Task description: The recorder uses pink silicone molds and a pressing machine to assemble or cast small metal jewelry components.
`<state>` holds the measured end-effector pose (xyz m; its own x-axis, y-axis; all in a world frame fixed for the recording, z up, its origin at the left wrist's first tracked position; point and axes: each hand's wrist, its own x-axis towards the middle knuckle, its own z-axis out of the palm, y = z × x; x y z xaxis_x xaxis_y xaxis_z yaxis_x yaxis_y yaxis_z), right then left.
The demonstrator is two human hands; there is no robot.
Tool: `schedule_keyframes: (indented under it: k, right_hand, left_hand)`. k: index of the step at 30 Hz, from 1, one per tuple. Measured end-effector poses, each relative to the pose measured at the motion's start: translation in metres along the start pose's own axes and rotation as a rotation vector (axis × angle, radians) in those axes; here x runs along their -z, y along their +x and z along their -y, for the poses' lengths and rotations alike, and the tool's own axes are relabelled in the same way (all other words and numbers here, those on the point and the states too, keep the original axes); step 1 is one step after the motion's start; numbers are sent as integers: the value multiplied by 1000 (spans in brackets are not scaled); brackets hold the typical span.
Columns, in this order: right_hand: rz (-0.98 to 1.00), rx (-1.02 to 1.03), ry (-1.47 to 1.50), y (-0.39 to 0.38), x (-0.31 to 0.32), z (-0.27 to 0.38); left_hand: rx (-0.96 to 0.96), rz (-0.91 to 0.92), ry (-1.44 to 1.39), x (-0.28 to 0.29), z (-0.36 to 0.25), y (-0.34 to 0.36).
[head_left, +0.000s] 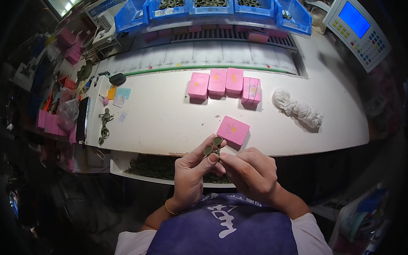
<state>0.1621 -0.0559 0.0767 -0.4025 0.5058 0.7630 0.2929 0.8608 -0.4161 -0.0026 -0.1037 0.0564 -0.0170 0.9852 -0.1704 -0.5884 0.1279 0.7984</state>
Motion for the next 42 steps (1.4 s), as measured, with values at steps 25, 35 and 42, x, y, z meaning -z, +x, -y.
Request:
schedule_keyframes:
  k: [25,35,42]
  right_hand:
    - [-37,-172,86,-11,-9,-3]
    - [-32,-245,121,-15,-13,-5]
    - [-52,-329,192,-15,-18,-5]
  left_hand:
    - [-240,-75,229,0,6,-2]
    - [-344,-79,317,1,9,-2]
    - [-404,-72,453,5,11,-3]
